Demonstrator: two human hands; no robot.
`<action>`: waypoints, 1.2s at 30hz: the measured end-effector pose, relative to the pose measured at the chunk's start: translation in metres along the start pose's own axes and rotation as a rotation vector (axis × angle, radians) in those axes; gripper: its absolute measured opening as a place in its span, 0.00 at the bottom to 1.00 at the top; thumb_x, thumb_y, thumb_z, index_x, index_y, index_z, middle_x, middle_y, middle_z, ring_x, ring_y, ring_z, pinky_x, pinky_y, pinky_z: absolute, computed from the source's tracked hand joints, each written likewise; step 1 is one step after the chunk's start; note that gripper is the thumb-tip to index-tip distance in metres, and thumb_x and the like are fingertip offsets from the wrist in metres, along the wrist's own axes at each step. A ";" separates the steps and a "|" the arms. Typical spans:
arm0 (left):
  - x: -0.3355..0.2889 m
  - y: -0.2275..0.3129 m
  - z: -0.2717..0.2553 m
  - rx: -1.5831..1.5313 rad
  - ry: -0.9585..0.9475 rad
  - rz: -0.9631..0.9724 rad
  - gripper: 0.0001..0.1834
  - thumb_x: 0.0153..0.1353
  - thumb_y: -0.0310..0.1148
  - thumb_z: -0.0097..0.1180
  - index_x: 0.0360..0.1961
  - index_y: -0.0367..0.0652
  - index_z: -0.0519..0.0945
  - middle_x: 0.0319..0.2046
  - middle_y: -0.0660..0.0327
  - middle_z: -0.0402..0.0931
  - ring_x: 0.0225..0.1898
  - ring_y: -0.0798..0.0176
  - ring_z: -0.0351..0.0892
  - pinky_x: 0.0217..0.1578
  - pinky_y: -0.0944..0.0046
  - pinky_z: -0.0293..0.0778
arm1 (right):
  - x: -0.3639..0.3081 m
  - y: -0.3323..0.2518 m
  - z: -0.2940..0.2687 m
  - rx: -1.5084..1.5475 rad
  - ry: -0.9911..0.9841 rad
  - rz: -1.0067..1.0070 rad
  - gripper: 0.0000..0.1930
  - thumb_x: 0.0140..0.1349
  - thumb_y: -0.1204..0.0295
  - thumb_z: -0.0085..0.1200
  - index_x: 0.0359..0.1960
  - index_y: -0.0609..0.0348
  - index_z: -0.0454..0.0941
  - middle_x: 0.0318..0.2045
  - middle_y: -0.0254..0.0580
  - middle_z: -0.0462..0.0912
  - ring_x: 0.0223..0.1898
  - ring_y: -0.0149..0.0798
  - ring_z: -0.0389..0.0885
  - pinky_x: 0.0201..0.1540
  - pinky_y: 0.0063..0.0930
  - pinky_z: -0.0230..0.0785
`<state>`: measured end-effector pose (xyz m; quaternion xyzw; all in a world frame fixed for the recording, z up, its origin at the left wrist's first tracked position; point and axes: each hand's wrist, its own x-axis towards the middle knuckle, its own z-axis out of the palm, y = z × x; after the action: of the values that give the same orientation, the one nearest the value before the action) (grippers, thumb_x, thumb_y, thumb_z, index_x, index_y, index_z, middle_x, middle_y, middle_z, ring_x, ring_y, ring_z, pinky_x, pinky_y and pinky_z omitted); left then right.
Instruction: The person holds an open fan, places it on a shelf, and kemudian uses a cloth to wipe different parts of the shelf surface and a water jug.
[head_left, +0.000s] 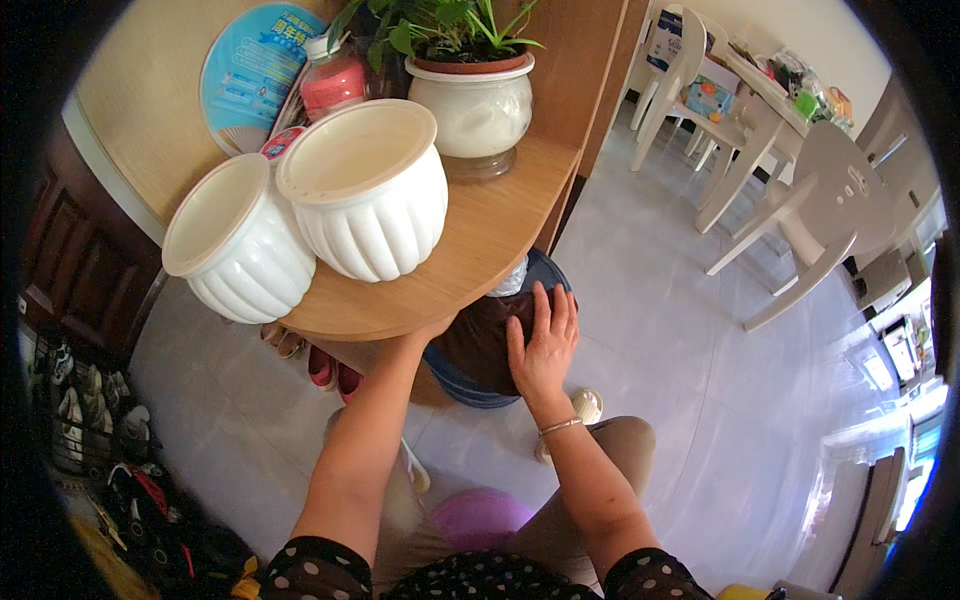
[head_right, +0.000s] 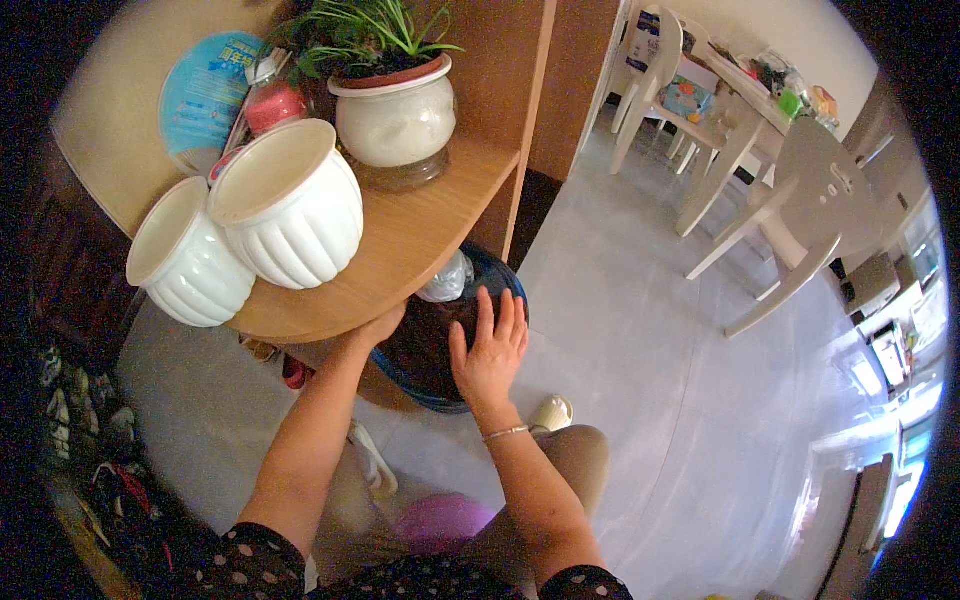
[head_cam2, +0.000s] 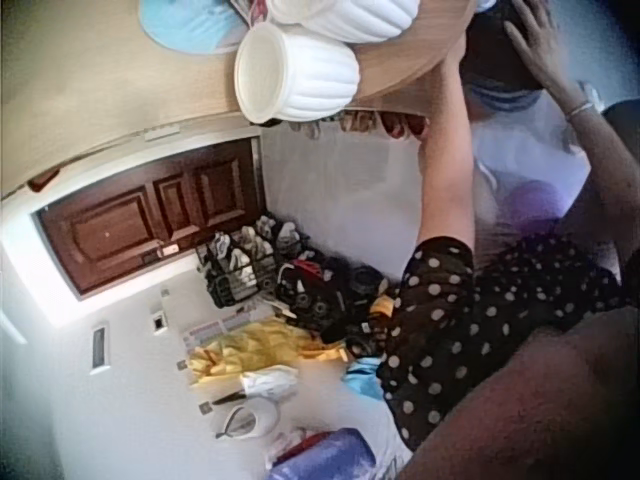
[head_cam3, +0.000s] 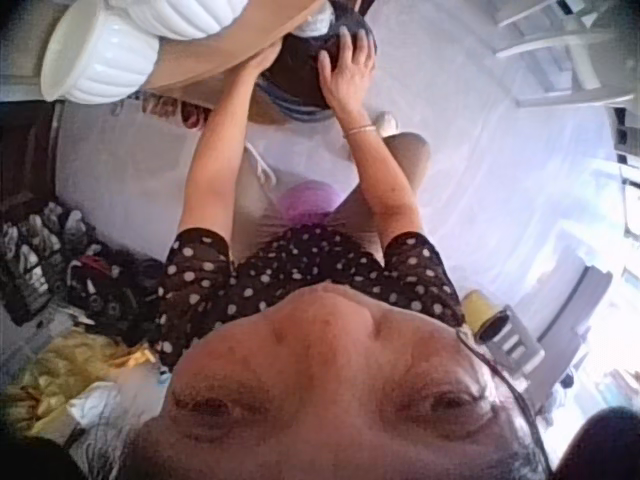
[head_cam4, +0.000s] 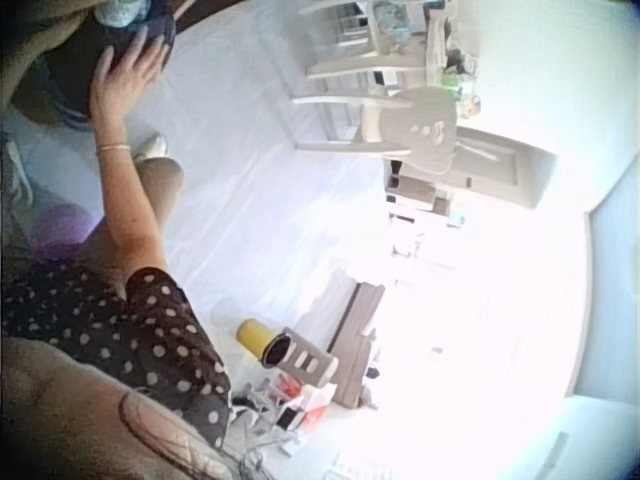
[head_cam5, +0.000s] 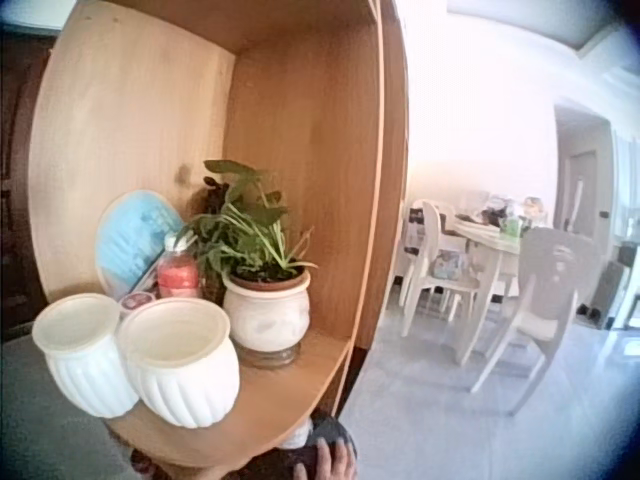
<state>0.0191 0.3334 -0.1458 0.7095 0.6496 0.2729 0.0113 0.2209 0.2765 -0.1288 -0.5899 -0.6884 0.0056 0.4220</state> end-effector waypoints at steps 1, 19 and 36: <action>0.000 -0.016 0.013 0.063 0.051 0.038 0.29 0.70 0.46 0.46 0.67 0.42 0.64 0.69 0.48 0.61 0.69 0.44 0.58 0.67 0.48 0.55 | 0.001 -0.003 0.002 -0.005 0.007 -0.020 0.30 0.61 0.59 0.58 0.65 0.51 0.68 0.64 0.55 0.66 0.68 0.59 0.60 0.67 0.54 0.51; -0.063 -0.005 0.013 -0.450 0.146 -0.238 0.30 0.74 0.45 0.36 0.69 0.34 0.61 0.70 0.42 0.54 0.71 0.41 0.52 0.70 0.51 0.48 | 0.008 0.001 0.008 0.126 0.135 -0.063 0.28 0.55 0.59 0.64 0.56 0.56 0.75 0.58 0.52 0.72 0.60 0.56 0.69 0.63 0.50 0.58; -0.082 0.051 -0.007 -0.137 0.258 0.174 0.27 0.65 0.38 0.45 0.60 0.30 0.70 0.65 0.46 0.64 0.69 0.38 0.56 0.66 0.38 0.50 | 0.008 0.004 0.010 0.193 0.115 -0.048 0.22 0.60 0.64 0.59 0.55 0.58 0.76 0.56 0.49 0.76 0.61 0.52 0.71 0.66 0.47 0.56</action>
<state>0.0624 0.2474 -0.1518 0.7198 0.5617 0.4050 -0.0476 0.2188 0.2890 -0.1327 -0.5293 -0.6732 0.0280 0.5155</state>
